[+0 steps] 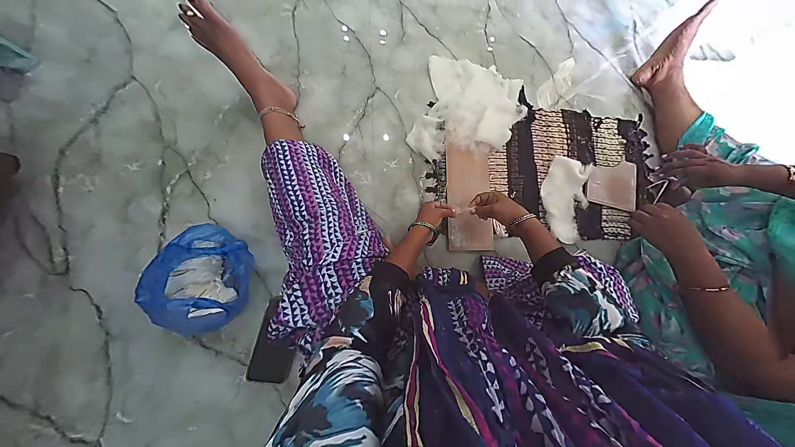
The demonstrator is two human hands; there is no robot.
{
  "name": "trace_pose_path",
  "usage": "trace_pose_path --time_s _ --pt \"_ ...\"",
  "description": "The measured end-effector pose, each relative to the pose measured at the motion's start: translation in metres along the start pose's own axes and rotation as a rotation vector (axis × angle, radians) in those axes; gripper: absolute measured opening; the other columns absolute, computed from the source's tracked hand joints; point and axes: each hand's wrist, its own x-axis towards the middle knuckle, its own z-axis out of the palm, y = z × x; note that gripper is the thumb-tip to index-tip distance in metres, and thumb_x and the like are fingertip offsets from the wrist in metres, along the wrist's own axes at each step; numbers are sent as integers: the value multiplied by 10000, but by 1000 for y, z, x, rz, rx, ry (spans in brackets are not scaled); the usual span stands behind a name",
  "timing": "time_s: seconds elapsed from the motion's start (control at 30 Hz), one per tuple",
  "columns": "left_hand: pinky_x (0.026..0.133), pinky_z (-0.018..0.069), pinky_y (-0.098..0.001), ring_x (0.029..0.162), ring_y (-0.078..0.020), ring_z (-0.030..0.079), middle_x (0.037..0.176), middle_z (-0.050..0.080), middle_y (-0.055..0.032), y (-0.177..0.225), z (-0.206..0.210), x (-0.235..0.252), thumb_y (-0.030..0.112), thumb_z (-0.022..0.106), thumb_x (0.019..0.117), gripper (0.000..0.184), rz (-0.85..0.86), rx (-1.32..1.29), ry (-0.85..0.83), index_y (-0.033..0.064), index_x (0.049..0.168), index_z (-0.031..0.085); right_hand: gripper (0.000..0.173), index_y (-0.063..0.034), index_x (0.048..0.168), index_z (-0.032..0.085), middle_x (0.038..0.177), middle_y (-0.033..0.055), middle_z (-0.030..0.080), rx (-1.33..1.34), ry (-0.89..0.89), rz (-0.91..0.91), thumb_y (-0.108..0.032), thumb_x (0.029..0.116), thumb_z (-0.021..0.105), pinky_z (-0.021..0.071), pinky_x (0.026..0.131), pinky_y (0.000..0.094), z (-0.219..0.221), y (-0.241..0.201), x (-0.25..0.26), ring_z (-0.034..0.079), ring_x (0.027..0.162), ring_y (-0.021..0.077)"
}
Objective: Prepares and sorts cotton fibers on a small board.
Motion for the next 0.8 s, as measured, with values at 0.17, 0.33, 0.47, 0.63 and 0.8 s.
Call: trace_pose_path --time_s 0.17,0.33,0.47,0.63,0.8 --pt "513 344 -209 546 -40 377 823 595 -34 -2 4 6 71 667 976 162 -27 -65 7 -12 1116 668 68 21 917 706 667 -47 638 -54 -8 -76 58 926 650 477 583 188 -5 10 20 544 568 -8" --pt "533 362 -224 570 -49 396 882 623 -52 -2 9 6 123 637 1010 227 7 -34 37 -8 1195 651 140 69 1044 737 951 214 695 -491 130 -233 -8 941 680 528 800 456 -1 16 26 641 814 282" --pt "875 478 -450 970 -289 603 1233 636 -234 -4 11 12 262 376 1130 431 71 199 36 15 1463 495 234 29 1139 738 1159 287 662 -704 233 -269 -21 916 688 516 933 605 -2 38 34 659 1058 446" --pt "1101 407 -569 1289 -396 564 1357 605 -250 -5 -4 13 211 381 1120 397 197 485 131 73 1427 593 385 21 1280 675 1251 301 628 -703 315 -263 -50 905 728 522 937 591 2 43 28 653 1086 451" --pt "1058 459 -540 1214 -349 617 1276 660 -201 2 -5 -2 146 511 1061 310 229 633 152 97 1302 700 275 49 1155 696 1137 289 650 -696 387 -275 -73 911 734 538 839 579 3 39 18 668 947 437"
